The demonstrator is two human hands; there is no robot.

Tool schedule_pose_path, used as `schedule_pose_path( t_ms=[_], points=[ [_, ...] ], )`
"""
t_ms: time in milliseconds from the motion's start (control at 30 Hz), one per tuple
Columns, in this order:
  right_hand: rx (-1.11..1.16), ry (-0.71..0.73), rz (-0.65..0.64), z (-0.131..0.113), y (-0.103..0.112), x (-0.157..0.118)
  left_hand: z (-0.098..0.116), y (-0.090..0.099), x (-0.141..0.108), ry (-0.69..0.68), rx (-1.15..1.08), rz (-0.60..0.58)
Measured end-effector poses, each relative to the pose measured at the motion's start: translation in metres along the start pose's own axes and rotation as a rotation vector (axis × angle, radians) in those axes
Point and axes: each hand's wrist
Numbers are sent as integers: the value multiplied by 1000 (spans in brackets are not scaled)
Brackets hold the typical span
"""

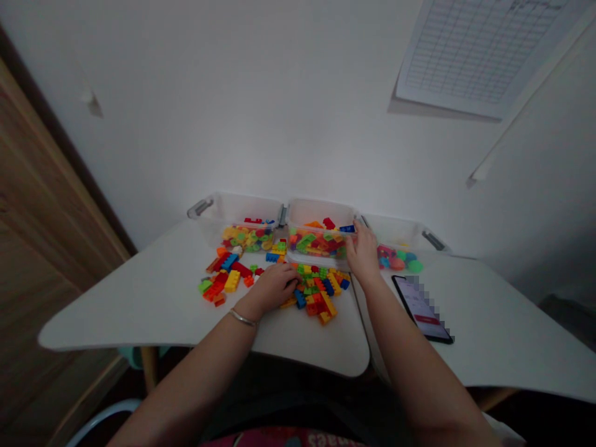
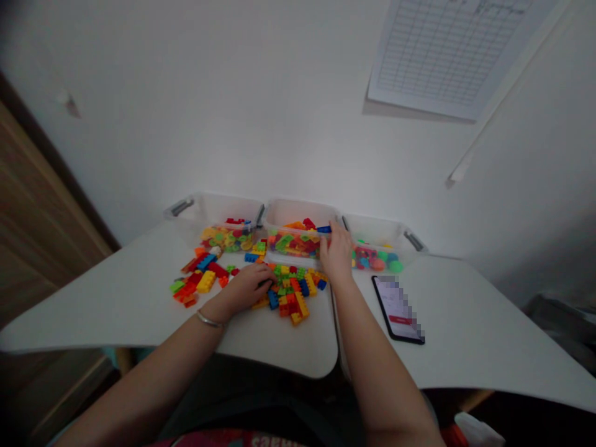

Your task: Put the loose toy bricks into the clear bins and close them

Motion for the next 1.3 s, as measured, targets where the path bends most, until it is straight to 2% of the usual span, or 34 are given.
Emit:
schedule_pose_path(
  t_ms=[167,300,567,1067,1300],
  points=[
    [79,31,102,-21,9,-27,-1,-1,0,1,-16,2],
    [115,51,101,-29,15,-46,1,-1,0,5,-26,10],
    [127,-40,-232,-4,7,-83,5,2,0,18,-21,5],
    [149,-174,-350,8,-5,-92,2,1,-1,5,-8,11],
    [150,-162,-325,7,-3,-91,1,0,-1,10,-2,0]
  ],
)
Point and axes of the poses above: each hand's wrist, its own x-axis towards the middle knuckle, its own y-axis out of the back of the hand, z = x × y, and after that the axes turned 1 degree about y, right-handed
